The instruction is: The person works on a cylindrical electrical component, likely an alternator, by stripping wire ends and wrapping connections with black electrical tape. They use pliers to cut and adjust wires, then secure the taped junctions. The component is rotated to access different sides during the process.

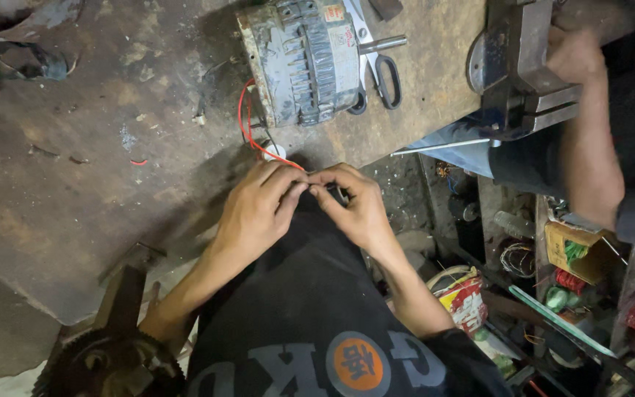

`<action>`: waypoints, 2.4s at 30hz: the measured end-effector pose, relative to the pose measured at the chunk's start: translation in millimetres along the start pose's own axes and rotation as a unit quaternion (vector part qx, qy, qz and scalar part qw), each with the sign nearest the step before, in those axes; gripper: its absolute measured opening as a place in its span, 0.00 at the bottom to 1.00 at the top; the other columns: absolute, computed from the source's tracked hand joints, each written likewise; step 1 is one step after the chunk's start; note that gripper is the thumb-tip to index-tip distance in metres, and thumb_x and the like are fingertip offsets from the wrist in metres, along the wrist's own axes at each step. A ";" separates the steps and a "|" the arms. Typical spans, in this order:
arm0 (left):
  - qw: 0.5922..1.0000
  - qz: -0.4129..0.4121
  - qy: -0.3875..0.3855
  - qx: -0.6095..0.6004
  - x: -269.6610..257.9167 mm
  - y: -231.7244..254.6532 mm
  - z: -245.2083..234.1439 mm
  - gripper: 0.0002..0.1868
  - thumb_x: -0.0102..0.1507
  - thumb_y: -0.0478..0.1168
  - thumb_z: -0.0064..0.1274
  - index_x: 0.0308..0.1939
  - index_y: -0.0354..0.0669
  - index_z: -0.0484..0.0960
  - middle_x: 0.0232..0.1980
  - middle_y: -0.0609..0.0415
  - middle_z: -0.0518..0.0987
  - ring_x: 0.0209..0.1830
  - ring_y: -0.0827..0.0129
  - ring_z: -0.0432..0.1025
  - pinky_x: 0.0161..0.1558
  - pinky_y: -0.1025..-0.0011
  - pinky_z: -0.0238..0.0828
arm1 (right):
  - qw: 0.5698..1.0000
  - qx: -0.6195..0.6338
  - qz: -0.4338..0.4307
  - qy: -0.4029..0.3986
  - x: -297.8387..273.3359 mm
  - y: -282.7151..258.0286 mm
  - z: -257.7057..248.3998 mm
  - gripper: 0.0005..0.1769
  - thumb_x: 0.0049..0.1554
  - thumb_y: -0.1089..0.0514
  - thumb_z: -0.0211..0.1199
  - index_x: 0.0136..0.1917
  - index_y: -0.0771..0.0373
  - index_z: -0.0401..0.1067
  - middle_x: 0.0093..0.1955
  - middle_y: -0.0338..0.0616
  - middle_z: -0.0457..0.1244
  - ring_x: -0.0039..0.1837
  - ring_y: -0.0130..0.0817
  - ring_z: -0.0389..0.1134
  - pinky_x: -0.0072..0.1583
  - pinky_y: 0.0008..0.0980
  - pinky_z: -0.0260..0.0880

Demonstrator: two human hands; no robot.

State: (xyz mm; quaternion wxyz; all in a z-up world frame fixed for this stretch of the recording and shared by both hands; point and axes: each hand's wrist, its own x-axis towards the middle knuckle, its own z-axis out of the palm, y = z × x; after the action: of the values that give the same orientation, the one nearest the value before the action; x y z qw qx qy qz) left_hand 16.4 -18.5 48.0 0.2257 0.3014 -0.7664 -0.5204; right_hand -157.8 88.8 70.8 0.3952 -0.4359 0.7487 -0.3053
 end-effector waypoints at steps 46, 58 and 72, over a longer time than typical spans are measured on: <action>0.999 0.043 0.002 -0.006 26.4 14.5 -17.5 0.08 0.67 0.34 0.60 0.49 0.41 0.81 0.45 0.50 0.80 0.44 0.56 0.76 0.47 0.62 0.74 | 0.883 -0.295 -0.356 0.083 26.3 -11.1 -47.2 0.14 0.58 0.64 0.72 0.58 0.62 0.75 0.53 0.42 0.67 0.54 0.41 0.69 0.49 0.35 0.70; 0.999 0.029 0.017 -0.033 29.6 9.6 -19.1 0.08 0.66 0.33 0.60 0.48 0.40 0.80 0.46 0.51 0.82 0.46 0.56 0.78 0.48 0.63 0.74 | 0.933 -0.126 -0.302 0.148 17.4 7.5 -9.9 0.11 0.58 0.68 0.69 0.52 0.67 0.71 0.50 0.44 0.66 0.52 0.42 0.70 0.52 0.37 0.73; 0.994 0.099 0.045 0.029 26.7 5.6 -11.1 0.11 0.64 0.32 0.60 0.50 0.39 0.80 0.49 0.50 0.82 0.48 0.56 0.77 0.50 0.63 0.75 | 0.985 0.155 0.055 0.055 15.3 -6.7 -8.5 0.12 0.59 0.61 0.74 0.54 0.63 0.74 0.50 0.45 0.68 0.52 0.41 0.71 0.50 0.34 0.73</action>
State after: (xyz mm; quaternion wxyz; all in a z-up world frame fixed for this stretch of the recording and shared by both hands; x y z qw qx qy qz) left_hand 3.3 -43.0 58.1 0.3015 0.2537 -0.7964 -0.4588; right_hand -167.0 73.2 75.5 0.4323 -0.3097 0.7358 -0.4193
